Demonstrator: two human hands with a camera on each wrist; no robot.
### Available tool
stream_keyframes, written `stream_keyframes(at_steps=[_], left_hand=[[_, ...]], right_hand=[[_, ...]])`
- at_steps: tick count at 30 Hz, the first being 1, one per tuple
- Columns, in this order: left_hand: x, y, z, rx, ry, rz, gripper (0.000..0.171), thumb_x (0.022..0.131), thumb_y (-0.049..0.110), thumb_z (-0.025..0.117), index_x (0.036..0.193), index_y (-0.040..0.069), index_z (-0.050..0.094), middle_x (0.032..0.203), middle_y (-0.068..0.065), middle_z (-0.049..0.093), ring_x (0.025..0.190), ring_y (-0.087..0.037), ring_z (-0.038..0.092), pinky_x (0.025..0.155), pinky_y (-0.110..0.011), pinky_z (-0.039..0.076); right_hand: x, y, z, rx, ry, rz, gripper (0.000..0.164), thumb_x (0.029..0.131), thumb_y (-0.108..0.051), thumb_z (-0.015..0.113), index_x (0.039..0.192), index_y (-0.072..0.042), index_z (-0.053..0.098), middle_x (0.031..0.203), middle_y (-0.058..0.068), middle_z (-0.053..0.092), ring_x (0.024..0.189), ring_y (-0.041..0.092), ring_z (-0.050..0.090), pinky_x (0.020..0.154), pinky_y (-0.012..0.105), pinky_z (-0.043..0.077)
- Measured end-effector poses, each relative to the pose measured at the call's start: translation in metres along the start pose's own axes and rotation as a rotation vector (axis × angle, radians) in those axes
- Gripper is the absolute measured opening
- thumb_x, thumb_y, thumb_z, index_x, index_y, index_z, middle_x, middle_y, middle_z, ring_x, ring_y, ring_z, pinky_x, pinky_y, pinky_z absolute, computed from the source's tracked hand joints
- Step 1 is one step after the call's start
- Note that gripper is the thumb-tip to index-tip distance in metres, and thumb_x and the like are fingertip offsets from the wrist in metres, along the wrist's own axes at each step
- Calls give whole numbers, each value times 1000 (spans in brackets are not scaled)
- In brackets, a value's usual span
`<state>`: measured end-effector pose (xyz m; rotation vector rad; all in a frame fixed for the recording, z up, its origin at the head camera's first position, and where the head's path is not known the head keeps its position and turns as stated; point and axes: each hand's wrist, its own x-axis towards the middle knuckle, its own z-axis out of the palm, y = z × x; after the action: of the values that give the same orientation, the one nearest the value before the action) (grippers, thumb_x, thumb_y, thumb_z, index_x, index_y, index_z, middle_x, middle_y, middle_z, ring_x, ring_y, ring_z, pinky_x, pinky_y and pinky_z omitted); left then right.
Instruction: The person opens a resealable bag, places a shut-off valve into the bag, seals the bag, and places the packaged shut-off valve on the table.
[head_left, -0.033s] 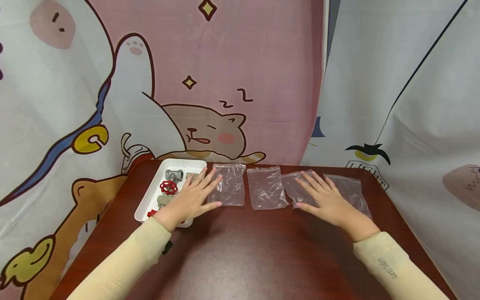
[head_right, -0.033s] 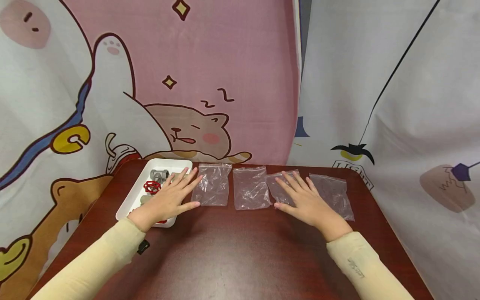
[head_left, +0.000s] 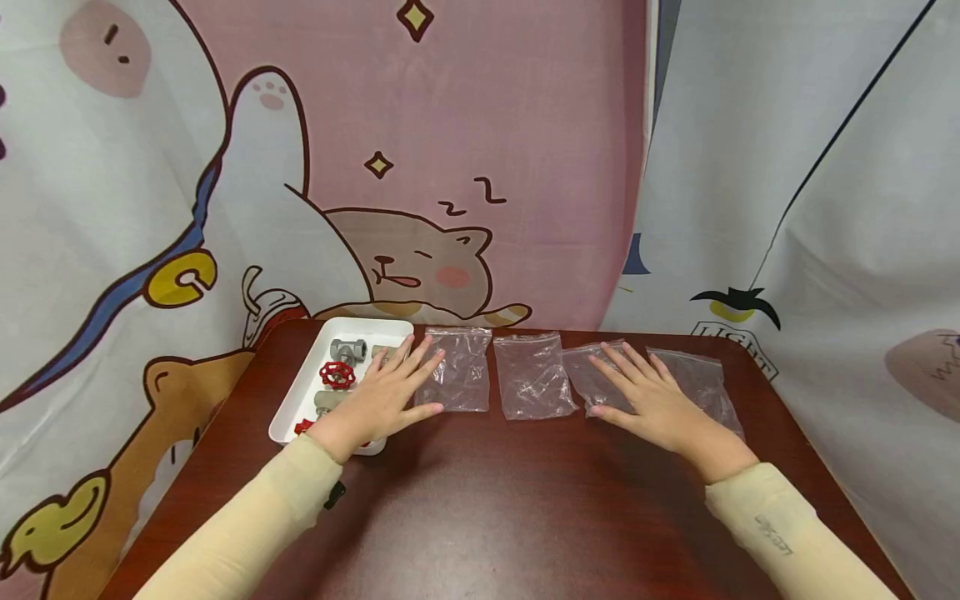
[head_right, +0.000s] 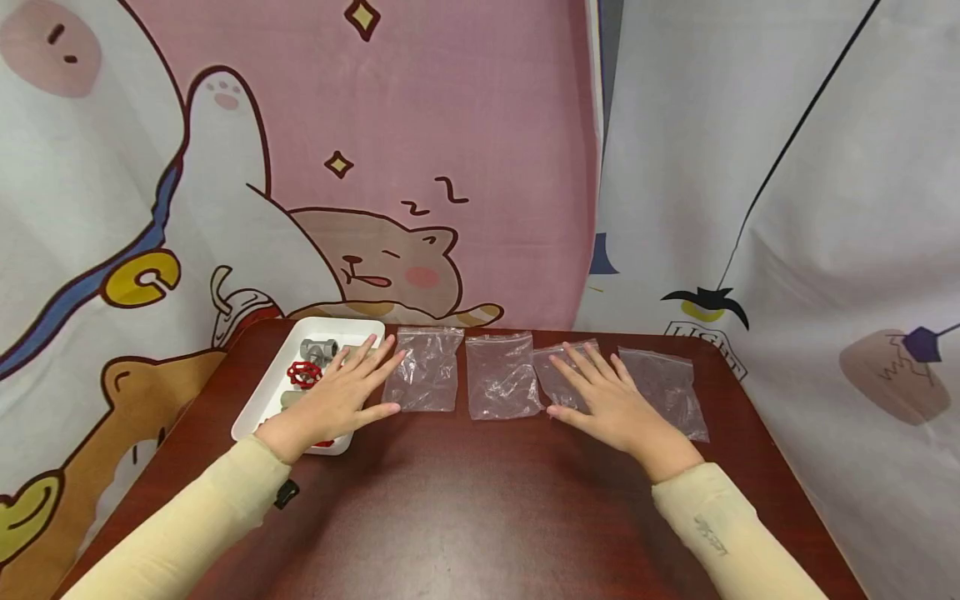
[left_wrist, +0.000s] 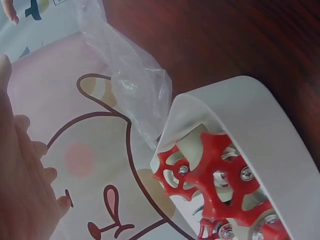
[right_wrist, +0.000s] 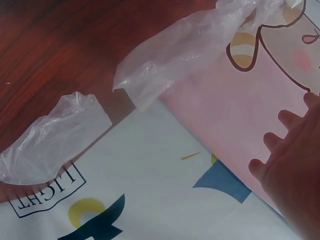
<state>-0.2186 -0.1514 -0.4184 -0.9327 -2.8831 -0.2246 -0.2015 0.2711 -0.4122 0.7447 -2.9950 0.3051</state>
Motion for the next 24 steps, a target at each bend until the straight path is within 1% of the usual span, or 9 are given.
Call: stream_keyframes(at_steps=[5, 10, 16, 21, 24], left_hand=[[-1, -1, 2, 13, -4, 8, 77, 91, 65, 38, 152, 28, 10, 159, 2, -3, 146, -26, -6, 115, -58, 5], [-2, -1, 1, -9, 1, -10, 78, 90, 68, 36, 152, 28, 10, 160, 4, -4, 146, -25, -6, 114, -59, 6], [-2, 0, 0, -17, -10, -25, 78, 90, 69, 33, 152, 30, 6, 159, 6, -7, 146, -22, -9, 114, -58, 5], [-3, 0, 1, -26, -3, -23, 77, 91, 67, 36, 152, 29, 8, 159, 6, -7, 146, -22, -9, 114, -58, 6], [-5, -1, 1, -33, 19, -16, 77, 91, 64, 39, 152, 26, 13, 159, 5, -5, 146, -25, -6, 114, -59, 8]], right_hand=[[1, 0, 4, 5, -9, 0, 77, 89, -62, 48, 151, -32, 15, 160, 1, 10, 146, 33, 5, 112, 60, 0], [1, 1, 5, -5, -10, 9, 77, 88, -63, 48, 151, -34, 14, 160, -3, 8, 146, 31, 5, 113, 59, -1], [0, 0, 5, 1, -4, -1, 77, 89, -62, 48, 151, -34, 14, 160, -2, 8, 146, 32, 5, 113, 58, -1], [0, -3, 6, 6, 18, -15, 75, 89, -60, 49, 151, -33, 16, 160, 0, 11, 145, 35, 9, 112, 60, 2], [0, -5, 8, 24, 34, -28, 74, 90, -58, 51, 151, -32, 18, 159, 2, 14, 144, 37, 13, 111, 62, 5]])
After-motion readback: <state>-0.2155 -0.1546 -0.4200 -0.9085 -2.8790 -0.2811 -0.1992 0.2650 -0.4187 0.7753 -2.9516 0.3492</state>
